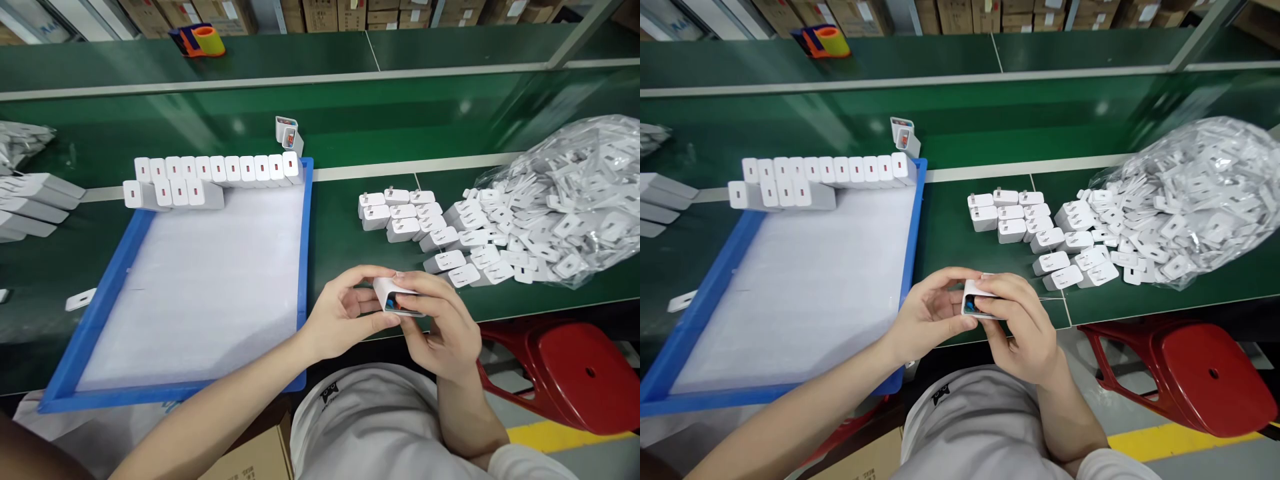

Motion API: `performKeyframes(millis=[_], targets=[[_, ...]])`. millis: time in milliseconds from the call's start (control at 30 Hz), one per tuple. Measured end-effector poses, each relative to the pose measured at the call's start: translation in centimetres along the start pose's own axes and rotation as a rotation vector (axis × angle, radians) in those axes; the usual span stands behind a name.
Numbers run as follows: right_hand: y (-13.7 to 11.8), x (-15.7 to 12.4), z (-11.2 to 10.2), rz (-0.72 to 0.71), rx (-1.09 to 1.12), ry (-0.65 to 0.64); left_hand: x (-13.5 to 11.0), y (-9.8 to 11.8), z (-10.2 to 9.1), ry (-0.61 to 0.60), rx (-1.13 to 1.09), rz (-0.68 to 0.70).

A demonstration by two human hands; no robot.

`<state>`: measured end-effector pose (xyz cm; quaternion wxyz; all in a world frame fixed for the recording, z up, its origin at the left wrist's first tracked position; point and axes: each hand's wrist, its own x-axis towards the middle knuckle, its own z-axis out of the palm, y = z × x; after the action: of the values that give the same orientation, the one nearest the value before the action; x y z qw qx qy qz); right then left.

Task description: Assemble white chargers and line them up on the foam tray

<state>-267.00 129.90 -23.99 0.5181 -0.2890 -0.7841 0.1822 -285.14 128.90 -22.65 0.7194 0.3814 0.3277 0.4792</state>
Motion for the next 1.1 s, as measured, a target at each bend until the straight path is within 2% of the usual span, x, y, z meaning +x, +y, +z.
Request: performKeyframes(millis=[200,333,433,533,600,700,833,967,1100], targets=[[0.4,-0.1,-0.1,0.018,0.017,-0.032,0.4,-0.1,-0.2,-0.008,-0.021,-0.022],[0.9,-0.5,0.1,0.091,0.206,0.054,0.4,-0.2,-0.2,0.031,-0.029,-0.037],[0.9,-0.8,0.1,0.250,0.260,0.121,0.4,-0.2,-0.1,0.033,-0.019,0.001],[0.7,-0.8,0.2,0.452,0.326,0.093,0.3,-0.1,0.0,0.029,0.010,0.065],[0.6,-0.9,0.2,0.518,0.384,0.076,0.3,0.0,0.0,0.025,0.026,0.111],[0.6,-0.9,0.4,0.496,0.405,0.065,0.3,0.1,0.1,0.031,0.040,0.150],[0.7,-0.8,0.4,0.378,0.335,0.048,0.3,0.1,0.0,0.045,0.116,0.124],[1.0,-0.7,0.6,0.332,0.278,0.077,0.4,0.2,-0.2,0.004,0.169,0.125],[1.2,-0.8,1.2,0.296,0.264,0.099,0.6,0.2,-0.4,0.026,0.230,0.121]])
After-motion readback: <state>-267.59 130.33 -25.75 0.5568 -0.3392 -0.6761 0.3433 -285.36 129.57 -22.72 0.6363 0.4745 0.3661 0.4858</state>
